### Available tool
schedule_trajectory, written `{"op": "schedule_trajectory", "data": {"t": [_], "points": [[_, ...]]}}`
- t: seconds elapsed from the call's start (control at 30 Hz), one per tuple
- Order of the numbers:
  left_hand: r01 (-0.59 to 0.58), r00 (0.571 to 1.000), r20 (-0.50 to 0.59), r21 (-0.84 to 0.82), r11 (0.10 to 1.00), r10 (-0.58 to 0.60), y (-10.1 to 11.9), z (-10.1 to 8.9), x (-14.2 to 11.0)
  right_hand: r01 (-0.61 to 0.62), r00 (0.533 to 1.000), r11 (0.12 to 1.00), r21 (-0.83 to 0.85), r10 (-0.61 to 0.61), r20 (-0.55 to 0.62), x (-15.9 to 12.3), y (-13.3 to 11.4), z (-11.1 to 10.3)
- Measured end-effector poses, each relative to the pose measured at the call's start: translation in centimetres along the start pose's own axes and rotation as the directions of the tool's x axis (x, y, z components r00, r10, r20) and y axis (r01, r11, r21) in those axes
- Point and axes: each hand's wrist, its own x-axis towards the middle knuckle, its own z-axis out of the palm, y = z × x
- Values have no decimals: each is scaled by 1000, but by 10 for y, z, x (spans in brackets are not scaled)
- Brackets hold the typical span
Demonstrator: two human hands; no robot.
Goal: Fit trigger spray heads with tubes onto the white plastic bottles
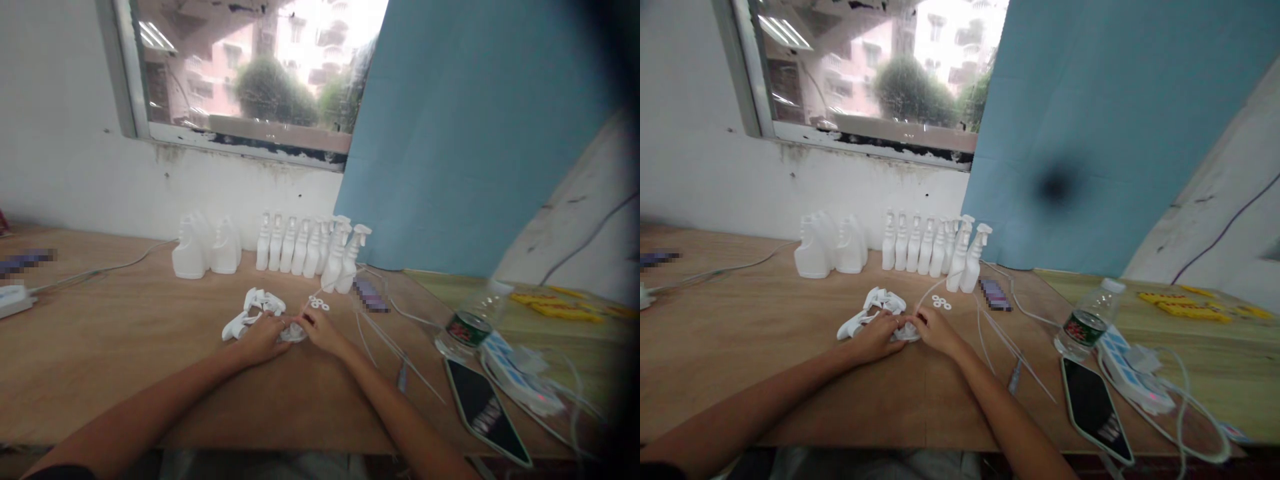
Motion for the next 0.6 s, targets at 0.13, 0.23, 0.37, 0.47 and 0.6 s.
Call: {"op": "schedule_trajectory", "data": {"t": [0.13, 0.23, 0.37, 0.47, 0.6], "points": [[-38, 999, 10, -34, 999, 38, -2, 2, 1, -32, 999, 999, 30, 32, 1, 2, 4, 6], [-35, 999, -15, -30, 999, 35, 1, 1, -1, -29, 998, 999, 32, 27, 48, 4, 6, 9], [22, 999, -30, 3, 1000, -22, 4, 0, -1, -54, 999, 995, 80, 53, 7, 5, 10, 9], [3, 998, -57, 23, 1000, -1, 3, -1, 2, -48, 998, 986, 159, 54, -34, 2, 12, 4], [95, 984, -141, -95, 991, -108, -2, -7, 6, 100, 988, 991, 90, -88, -127, -7, 2, -8]]}}
